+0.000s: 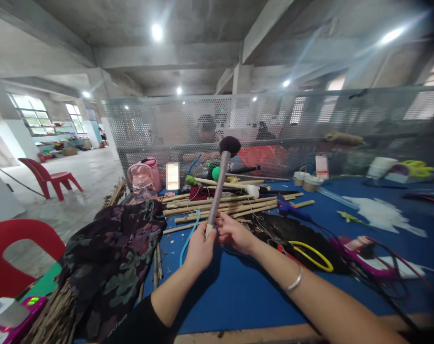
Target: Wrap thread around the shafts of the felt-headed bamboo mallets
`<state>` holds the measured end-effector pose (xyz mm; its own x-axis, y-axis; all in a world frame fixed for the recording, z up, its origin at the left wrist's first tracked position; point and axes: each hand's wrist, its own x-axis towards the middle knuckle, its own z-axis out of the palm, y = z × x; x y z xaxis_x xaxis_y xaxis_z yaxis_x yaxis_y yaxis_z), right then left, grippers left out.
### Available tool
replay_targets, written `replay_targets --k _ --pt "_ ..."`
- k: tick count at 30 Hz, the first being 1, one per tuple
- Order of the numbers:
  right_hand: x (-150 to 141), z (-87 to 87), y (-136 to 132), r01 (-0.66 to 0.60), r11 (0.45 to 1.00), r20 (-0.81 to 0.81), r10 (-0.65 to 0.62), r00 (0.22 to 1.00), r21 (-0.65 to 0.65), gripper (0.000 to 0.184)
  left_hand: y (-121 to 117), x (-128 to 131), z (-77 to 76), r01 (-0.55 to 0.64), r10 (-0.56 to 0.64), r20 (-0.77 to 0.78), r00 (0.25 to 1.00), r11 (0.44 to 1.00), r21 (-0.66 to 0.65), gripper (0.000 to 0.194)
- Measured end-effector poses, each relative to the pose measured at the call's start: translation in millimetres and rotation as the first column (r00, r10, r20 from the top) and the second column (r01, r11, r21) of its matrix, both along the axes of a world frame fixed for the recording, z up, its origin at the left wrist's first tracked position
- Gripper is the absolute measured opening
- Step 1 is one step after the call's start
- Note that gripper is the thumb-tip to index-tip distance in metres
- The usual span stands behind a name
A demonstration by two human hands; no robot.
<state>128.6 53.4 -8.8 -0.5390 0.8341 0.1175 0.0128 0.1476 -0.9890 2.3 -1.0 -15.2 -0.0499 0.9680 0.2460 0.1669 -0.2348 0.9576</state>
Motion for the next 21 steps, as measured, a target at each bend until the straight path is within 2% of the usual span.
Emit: replay_targets --k 1,3,5,7,11,15,18,21 --pt "3 -0.3 -8 -0.039 0.997 -0.045 0.036 0.998 -0.065 0.053 0 0 0.2 0.012 -0.012 -0.017 1.0 1.0 0.012 0.028" --pt "8 -1.5 -15 0.01 0.994 -0.053 -0.016 0.998 -0.11 0.046 -1 1 0.6 0.021 -0.019 -0.046 0.999 0.999 0.024 0.027" --pt "11 -3.5 -16 0.138 0.989 0.005 -0.138 0.99 -0.049 0.029 -1 2 0.7 0.012 -0.009 -0.084 0.996 0.999 0.035 0.027" --pt "13 -5.7 -15 0.221 0.971 0.056 -0.227 0.972 0.095 0.01 -1 3 0.1 -0.008 0.012 -0.12 0.993 0.999 0.034 0.026" --pt "14 -6.2 -23 0.223 0.899 0.099 -0.279 0.955 0.378 0.02 0 4 -4.5 -0.026 0.032 -0.16 0.987 0.999 0.042 0.023" --pt "17 -2.4 -33 0.077 0.837 0.213 -0.225 0.951 0.542 0.021 1 3 -10.0 -0.042 0.045 -0.124 0.991 0.999 0.028 0.025" --pt "21 -2.3 -31 0.103 0.827 0.238 -0.275 0.931 0.553 0.021 -1 3 -9.4 -0.057 0.058 -0.112 0.992 0.998 0.013 0.026" --pt "22 -5.9 -22 0.196 0.866 0.175 -0.305 0.936 0.46 0.02 -2 6 -6.3 -0.075 0.074 -0.057 0.996 0.997 -0.018 0.026"
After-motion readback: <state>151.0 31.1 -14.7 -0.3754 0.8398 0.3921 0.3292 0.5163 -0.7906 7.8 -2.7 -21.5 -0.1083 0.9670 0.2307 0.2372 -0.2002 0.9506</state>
